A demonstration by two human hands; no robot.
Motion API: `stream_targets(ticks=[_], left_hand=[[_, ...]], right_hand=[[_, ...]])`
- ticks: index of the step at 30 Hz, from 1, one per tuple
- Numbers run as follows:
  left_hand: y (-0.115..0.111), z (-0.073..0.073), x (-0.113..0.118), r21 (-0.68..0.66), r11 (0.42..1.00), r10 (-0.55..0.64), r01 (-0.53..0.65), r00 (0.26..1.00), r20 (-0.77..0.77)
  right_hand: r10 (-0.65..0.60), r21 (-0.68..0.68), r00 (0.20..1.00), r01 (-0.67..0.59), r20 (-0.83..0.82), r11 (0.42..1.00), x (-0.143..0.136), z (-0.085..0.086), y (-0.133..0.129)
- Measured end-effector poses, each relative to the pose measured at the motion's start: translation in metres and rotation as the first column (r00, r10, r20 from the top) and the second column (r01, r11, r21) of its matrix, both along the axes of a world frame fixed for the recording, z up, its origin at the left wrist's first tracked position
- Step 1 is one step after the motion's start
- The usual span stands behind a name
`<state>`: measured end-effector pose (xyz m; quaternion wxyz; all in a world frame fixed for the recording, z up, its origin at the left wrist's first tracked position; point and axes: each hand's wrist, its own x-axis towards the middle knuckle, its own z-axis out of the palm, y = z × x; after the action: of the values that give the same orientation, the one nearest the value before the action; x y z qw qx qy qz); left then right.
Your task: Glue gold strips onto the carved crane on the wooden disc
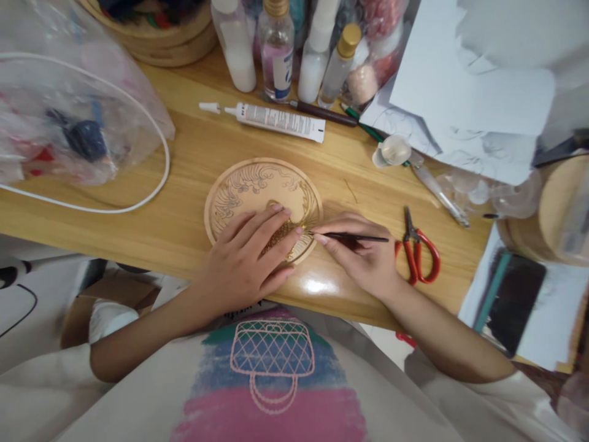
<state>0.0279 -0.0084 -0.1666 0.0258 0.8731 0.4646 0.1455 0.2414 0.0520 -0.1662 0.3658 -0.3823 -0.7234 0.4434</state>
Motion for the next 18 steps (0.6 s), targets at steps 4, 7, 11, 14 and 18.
stream_targets(ticks=[4,7,11,14,18], left_hand=[[0.0001,-0.0004,0.0003,-0.002,1.000,0.008,-0.008,1.000,0.009],[0.0006,0.0002,0.0006,0.010,1.000,0.004,-0.004,1.000,0.003],[0.0008,0.0005,0.0004,0.010,1.000,-0.002,0.002,1.000,0.000],[0.0005,-0.0003,0.0003,0.002,1.000,0.005,-0.005,1.000,0.010],[0.0002,-0.0006,0.0002,-0.015,1.000,0.018,-0.018,1.000,0.016]], right_hand=[[0.012,-0.016,1.000,-0.012,0.013,1.000,-0.0004,-0.0010,0.0000],[0.014,-0.027,1.000,-0.014,0.012,1.000,-0.0009,-0.0012,0.0005],[0.018,-0.018,1.000,-0.017,0.007,1.000,-0.0015,-0.0009,0.0013],[0.016,-0.021,1.000,-0.016,0.015,1.000,-0.0015,-0.0010,0.0014],[0.005,-0.015,1.000,-0.005,0.018,1.000,-0.0014,-0.0014,0.0012]])
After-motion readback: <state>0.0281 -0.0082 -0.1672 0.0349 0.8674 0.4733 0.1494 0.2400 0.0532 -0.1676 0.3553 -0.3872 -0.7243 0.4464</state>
